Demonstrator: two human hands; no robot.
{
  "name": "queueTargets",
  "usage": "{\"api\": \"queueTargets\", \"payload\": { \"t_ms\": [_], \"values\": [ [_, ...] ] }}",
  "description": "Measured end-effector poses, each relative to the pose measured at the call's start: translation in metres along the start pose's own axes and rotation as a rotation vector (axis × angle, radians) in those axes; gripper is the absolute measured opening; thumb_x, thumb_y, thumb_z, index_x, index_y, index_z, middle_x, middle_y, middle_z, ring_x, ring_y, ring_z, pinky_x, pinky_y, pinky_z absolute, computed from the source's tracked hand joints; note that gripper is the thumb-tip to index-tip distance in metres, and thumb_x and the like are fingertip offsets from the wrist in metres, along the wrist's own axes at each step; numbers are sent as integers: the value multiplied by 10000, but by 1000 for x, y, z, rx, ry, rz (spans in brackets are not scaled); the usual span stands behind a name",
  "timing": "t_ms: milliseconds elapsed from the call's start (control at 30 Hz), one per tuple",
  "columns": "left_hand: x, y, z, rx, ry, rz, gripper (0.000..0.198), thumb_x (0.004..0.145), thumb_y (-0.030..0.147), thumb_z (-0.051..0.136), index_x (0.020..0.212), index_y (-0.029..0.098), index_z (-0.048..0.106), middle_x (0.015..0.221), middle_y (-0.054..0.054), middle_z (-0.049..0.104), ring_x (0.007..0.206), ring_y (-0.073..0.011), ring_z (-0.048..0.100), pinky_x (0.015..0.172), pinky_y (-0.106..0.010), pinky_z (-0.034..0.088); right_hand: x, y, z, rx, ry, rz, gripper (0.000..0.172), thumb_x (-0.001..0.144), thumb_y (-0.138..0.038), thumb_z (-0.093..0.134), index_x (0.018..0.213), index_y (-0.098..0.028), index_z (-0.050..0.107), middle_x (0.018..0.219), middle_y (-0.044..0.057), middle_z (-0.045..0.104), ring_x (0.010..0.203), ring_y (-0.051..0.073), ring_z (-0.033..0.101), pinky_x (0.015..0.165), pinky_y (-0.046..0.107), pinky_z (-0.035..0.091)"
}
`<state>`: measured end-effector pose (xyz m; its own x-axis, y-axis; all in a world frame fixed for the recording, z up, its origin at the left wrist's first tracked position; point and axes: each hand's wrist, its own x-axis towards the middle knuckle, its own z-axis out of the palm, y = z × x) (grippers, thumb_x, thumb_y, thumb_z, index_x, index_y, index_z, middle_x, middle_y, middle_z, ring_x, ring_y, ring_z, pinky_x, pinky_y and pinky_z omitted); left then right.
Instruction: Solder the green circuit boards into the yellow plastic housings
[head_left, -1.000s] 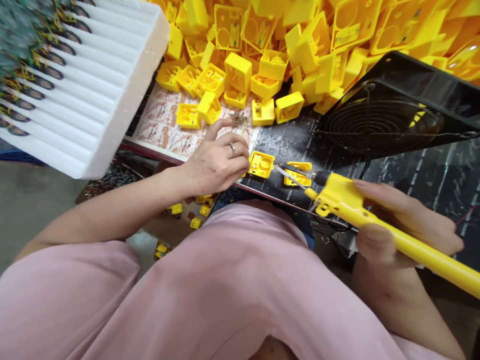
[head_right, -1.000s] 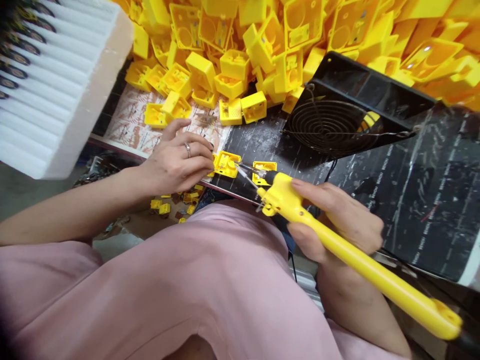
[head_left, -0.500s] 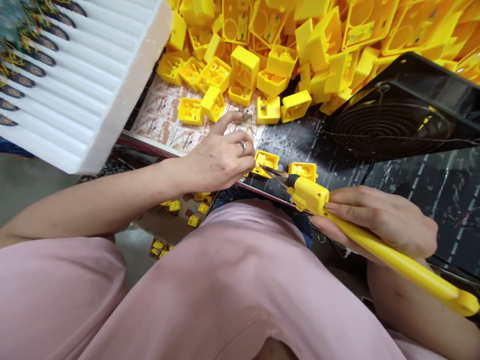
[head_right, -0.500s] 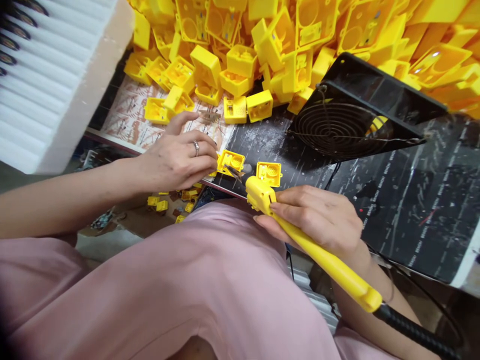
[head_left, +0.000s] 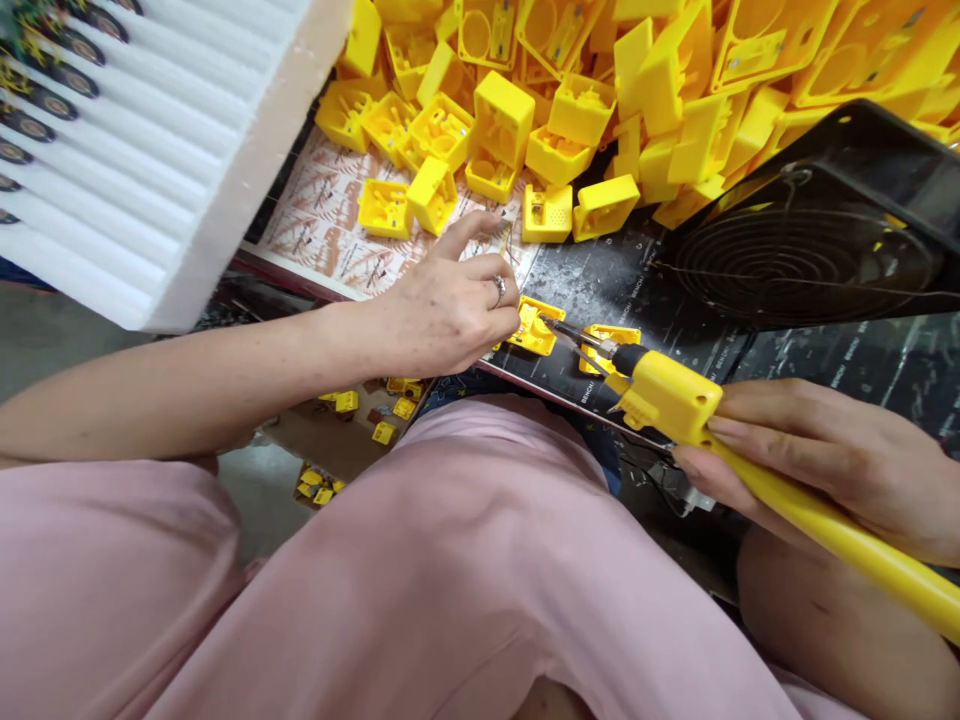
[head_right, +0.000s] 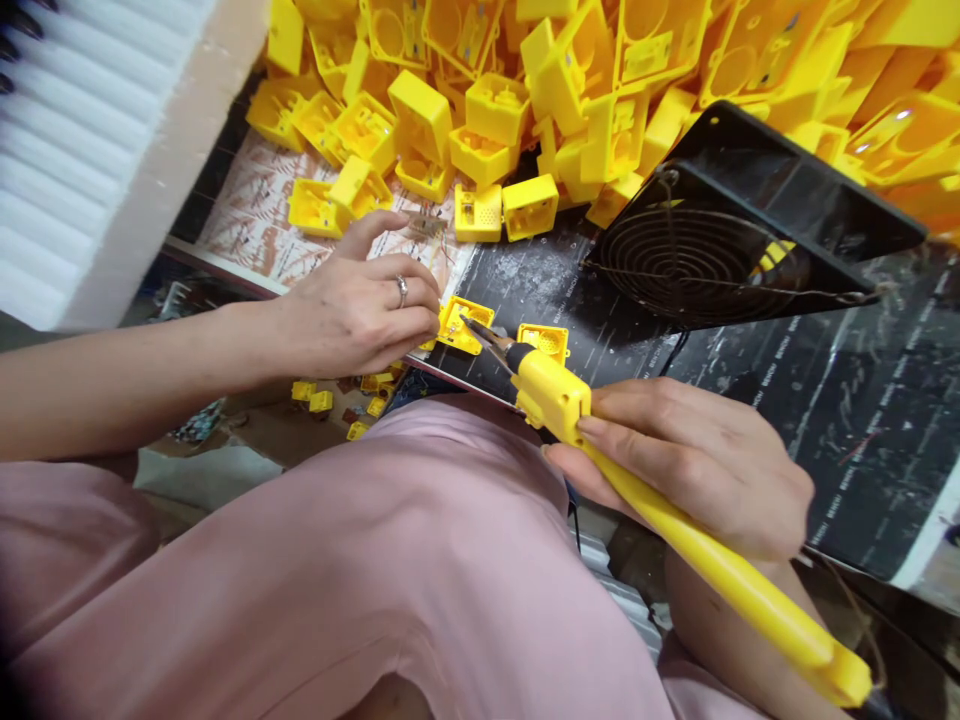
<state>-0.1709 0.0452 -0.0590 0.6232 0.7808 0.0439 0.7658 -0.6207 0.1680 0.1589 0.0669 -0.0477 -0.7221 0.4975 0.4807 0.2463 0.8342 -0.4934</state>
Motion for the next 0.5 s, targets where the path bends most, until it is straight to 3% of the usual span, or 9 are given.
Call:
{"api": "queueTargets", "payload": {
  "t_ms": [200, 400, 500],
  "values": [
    [-2, -1, 2, -44, 19, -50, 338, 1008, 227, 453, 800, 255, 718, 888, -10, 742, 977, -193, 693, 1344, -594, 312, -3, -5, 8, 8, -69, 71, 215, 1049, -380, 636, 901, -236, 698, 762, 35, 732, 750, 146, 746, 695, 289, 642],
    [-2, -3, 2, 10, 46, 29, 329, 1007, 184, 467, 782, 240, 701, 910, -17, 740, 928, -202, 706, 1304, -639, 363, 7, -2, 14, 31, -53, -42, 59, 1014, -290, 701, 1005, -240, 671, 846, 35, 766, 786, 132, 758, 700, 263, 632],
    [-2, -3, 1, 49, 59, 56, 328, 1001, 167, 462, 782, 235, 697, 903, -16, 734, 916, -202, 707, 1294, -647, 379, 9, 1, 11, 29, -43, -97, 122, 964, -232, 764, 1015, -229, 654, 837, 27, 754, 776, 120, 744, 688, 238, 616]
  ]
}}
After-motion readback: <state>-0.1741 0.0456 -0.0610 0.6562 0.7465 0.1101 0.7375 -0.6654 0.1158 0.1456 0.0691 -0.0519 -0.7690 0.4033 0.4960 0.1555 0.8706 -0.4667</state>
